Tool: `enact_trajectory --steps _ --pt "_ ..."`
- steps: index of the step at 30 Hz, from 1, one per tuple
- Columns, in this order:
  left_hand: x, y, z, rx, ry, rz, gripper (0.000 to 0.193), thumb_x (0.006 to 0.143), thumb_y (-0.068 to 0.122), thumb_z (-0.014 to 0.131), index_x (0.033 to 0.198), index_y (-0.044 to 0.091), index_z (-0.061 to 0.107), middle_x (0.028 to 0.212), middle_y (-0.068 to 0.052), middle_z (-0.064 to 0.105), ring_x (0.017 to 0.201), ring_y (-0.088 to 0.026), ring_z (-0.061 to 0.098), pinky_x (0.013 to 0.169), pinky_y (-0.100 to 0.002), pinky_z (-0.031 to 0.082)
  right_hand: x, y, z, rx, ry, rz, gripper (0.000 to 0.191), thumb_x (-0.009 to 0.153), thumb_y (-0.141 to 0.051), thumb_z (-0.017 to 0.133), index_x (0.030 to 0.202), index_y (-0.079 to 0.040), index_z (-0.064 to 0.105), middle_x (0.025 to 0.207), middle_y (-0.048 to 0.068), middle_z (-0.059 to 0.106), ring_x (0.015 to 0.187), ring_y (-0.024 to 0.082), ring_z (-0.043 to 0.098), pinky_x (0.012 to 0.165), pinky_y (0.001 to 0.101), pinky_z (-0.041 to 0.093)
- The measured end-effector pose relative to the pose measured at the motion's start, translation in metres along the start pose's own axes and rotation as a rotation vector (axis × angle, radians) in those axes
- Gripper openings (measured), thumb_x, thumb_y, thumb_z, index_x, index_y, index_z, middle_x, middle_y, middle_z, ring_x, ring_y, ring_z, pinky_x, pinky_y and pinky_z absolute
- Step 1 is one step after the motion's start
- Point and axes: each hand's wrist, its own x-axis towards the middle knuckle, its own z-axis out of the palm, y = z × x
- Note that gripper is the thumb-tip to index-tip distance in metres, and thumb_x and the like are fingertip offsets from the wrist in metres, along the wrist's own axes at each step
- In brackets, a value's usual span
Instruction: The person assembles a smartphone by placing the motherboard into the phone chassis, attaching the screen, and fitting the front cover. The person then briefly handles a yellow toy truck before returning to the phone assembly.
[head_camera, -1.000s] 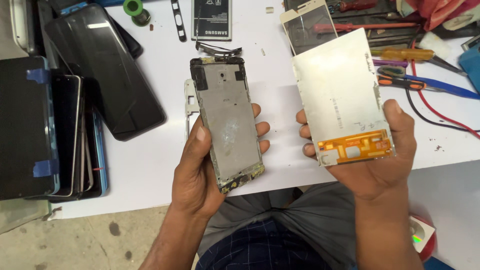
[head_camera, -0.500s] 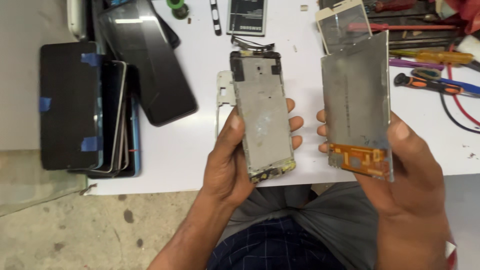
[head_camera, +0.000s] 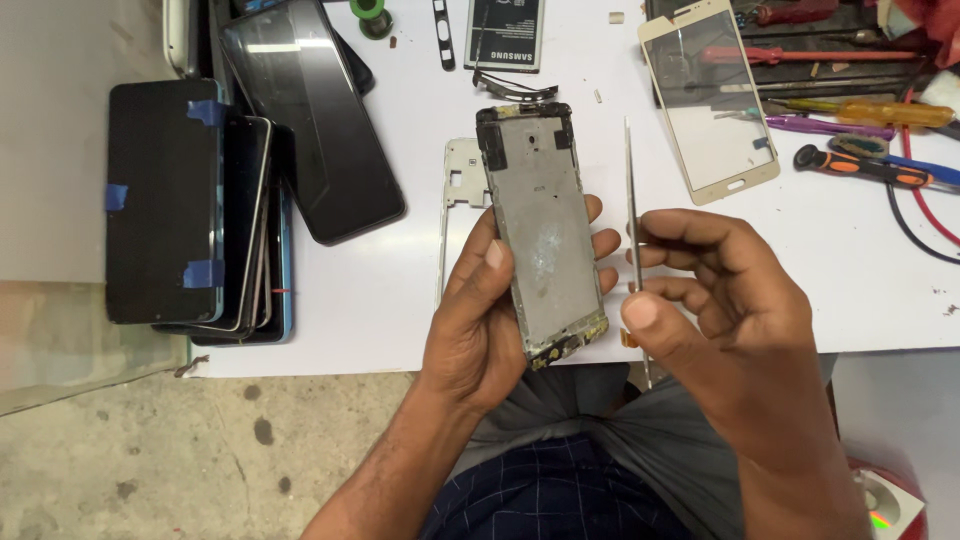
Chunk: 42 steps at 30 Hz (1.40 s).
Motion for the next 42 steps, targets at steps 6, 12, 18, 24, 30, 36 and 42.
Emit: enact_trajectory --steps 6,12,18,24,30,36,42 --pt "-0.001 -0.011 -0.006 -0.001 0.052 -0.005 0.072 0.099 0.031 0.069 0.156 0.005 0.034 0.14 -0.022 0.055 0.132 -0.031 0.059 0.113 -0.05 0.053 0.0 -0.002 0.011 -0.279 -0.034 -0.16 0.057 0.089 -0.017 0.078 0.135 0.007 0.056 0.122 0.013 0.068 0.109 0.017 0.07 0.093 0.0309 0.058" --pt "-0.001 -0.016 -0.006 0.021 0.039 0.005 0.069 0.099 0.022 0.071 0.155 0.004 0.036 0.138 -0.021 0.057 0.13 -0.03 0.059 0.11 -0.048 0.054 0.004 -0.002 0.017 -0.484 -0.009 -0.279 0.056 0.087 -0.026 0.081 0.13 0.003 0.061 0.124 0.015 0.067 0.108 0.02 0.073 0.09 0.0318 0.06" --pt "0.0 -0.017 -0.003 0.022 0.036 0.005 0.069 0.097 0.021 0.072 0.155 0.004 0.037 0.14 -0.02 0.056 0.134 -0.029 0.057 0.113 -0.048 0.053 0.007 -0.003 0.02 -0.555 -0.004 -0.31 0.056 0.085 -0.031 0.083 0.127 0.002 0.063 0.125 0.015 0.067 0.11 0.022 0.073 0.087 0.0327 0.061" --pt "-0.002 -0.019 -0.006 0.045 0.016 0.0 0.068 0.097 0.021 0.073 0.154 0.004 0.039 0.141 -0.021 0.056 0.134 -0.03 0.057 0.113 -0.049 0.053 0.007 0.004 0.017 -0.492 -0.006 -0.304 0.054 0.087 -0.029 0.081 0.128 0.001 0.063 0.127 0.015 0.067 0.112 0.021 0.072 0.088 0.0323 0.061" --pt "0.0 -0.02 -0.01 -0.066 0.026 -0.047 0.075 0.095 0.029 0.075 0.154 0.005 0.036 0.141 -0.021 0.054 0.134 -0.03 0.058 0.117 -0.049 0.052 0.006 0.006 -0.002 -0.135 -0.045 -0.121 0.056 0.092 -0.025 0.075 0.135 0.007 0.058 0.124 0.018 0.07 0.105 0.018 0.071 0.086 0.0293 0.061" --pt "0.001 -0.019 -0.01 -0.111 -0.173 -0.047 0.082 0.106 0.038 0.065 0.165 -0.002 0.025 0.143 -0.03 0.05 0.136 -0.036 0.058 0.112 -0.052 0.054 0.002 0.005 -0.027 0.057 -0.049 -0.027 0.065 0.099 -0.039 0.069 0.134 0.014 0.055 0.113 0.026 0.073 0.086 0.021 0.068 0.069 0.0275 0.057" --pt "0.0 -0.018 -0.01 -0.103 -0.175 -0.064 0.084 0.106 0.042 0.055 0.167 0.002 0.014 0.157 -0.036 0.039 0.14 -0.042 0.051 0.11 -0.059 0.051 0.003 -0.002 -0.038 0.297 -0.118 0.008 0.076 0.097 -0.048 0.067 0.133 0.016 0.049 0.119 0.033 0.066 0.108 0.037 0.072 0.095 0.0496 0.061"
